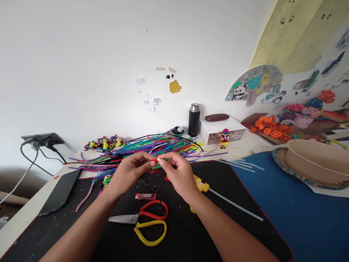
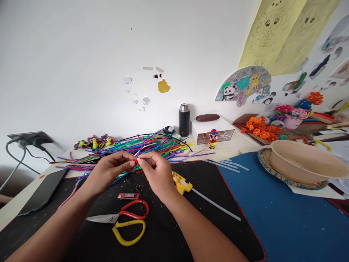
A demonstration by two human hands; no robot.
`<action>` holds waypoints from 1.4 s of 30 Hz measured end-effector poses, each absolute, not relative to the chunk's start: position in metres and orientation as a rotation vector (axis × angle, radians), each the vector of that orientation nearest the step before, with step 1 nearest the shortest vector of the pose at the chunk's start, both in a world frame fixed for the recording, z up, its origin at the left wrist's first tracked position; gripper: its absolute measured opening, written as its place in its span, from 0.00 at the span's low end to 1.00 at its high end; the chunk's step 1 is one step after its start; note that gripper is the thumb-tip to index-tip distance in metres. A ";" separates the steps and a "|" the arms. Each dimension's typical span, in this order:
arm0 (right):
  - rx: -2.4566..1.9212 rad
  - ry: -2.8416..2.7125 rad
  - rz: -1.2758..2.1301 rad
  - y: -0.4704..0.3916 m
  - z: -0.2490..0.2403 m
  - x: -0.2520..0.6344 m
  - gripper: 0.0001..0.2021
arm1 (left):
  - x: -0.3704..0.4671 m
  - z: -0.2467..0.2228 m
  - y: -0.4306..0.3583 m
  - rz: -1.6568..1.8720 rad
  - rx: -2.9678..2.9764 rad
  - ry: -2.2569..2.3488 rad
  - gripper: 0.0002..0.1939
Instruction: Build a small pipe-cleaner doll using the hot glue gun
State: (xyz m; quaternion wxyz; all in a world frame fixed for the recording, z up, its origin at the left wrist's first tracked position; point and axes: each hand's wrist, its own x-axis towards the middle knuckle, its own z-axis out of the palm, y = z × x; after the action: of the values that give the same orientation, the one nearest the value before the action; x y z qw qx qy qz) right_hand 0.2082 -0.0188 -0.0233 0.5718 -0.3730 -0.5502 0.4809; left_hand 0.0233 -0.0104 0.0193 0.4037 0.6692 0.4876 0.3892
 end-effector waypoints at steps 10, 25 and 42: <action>-0.857 -1.136 1.279 -0.016 -0.019 0.211 0.20 | 0.021 0.019 -0.014 1.083 1.722 1.272 0.20; -0.863 -1.194 1.264 -0.016 -0.026 0.206 0.15 | 0.024 0.021 -0.017 1.048 1.868 1.317 0.15; -0.878 -1.265 1.167 -0.017 -0.030 0.205 0.14 | 0.020 0.016 -0.015 1.026 1.848 1.326 0.14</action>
State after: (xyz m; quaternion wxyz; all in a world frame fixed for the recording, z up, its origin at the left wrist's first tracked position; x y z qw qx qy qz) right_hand 0.2045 -0.0171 -0.0297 0.5685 -0.3740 -0.5385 0.4969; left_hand 0.0202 -0.0155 0.0163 0.3175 0.7024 0.5040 0.3897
